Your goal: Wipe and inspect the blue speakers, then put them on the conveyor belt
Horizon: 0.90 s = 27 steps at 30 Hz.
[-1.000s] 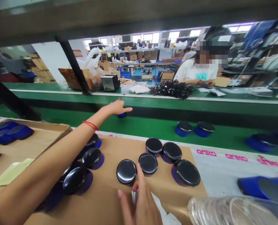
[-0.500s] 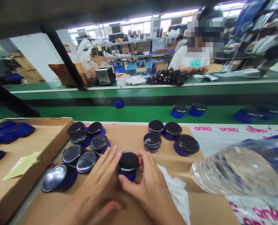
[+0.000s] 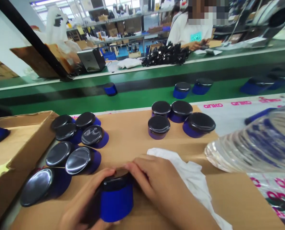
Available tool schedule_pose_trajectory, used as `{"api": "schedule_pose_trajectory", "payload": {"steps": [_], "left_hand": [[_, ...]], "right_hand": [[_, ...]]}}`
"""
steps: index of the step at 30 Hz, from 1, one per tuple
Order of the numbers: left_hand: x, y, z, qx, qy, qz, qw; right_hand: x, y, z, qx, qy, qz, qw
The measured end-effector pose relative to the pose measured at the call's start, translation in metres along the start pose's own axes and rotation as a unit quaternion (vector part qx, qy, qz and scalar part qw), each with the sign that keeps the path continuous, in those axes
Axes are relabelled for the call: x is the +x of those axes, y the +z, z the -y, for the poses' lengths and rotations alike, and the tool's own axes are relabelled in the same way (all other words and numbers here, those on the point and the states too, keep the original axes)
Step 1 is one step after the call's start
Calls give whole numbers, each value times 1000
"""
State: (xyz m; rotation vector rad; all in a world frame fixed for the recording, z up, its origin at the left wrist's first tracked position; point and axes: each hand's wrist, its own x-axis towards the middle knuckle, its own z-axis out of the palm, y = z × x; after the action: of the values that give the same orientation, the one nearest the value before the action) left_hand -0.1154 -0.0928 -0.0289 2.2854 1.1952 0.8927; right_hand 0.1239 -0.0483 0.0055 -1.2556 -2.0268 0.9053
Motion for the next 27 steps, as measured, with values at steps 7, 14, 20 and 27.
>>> {"api": "schedule_pose_trajectory", "payload": {"steps": [7, 14, 20, 27], "left_hand": [[3, 2, -18, -40, -65, -35, 997], [4, 7, -26, -10, -67, -65, 996], [3, 15, -36, -77, -98, -74, 989], [6, 6, -44, -100, -140, -50, 984]], "right_hand": [[-2, -3, 8, -45, -80, -107, 990], [-4, 19, 16, -49, -126, -81, 987], [-8, 19, 9, 11, -104, -24, 994], [-7, 16, 12, -101, -84, -129, 983]]}}
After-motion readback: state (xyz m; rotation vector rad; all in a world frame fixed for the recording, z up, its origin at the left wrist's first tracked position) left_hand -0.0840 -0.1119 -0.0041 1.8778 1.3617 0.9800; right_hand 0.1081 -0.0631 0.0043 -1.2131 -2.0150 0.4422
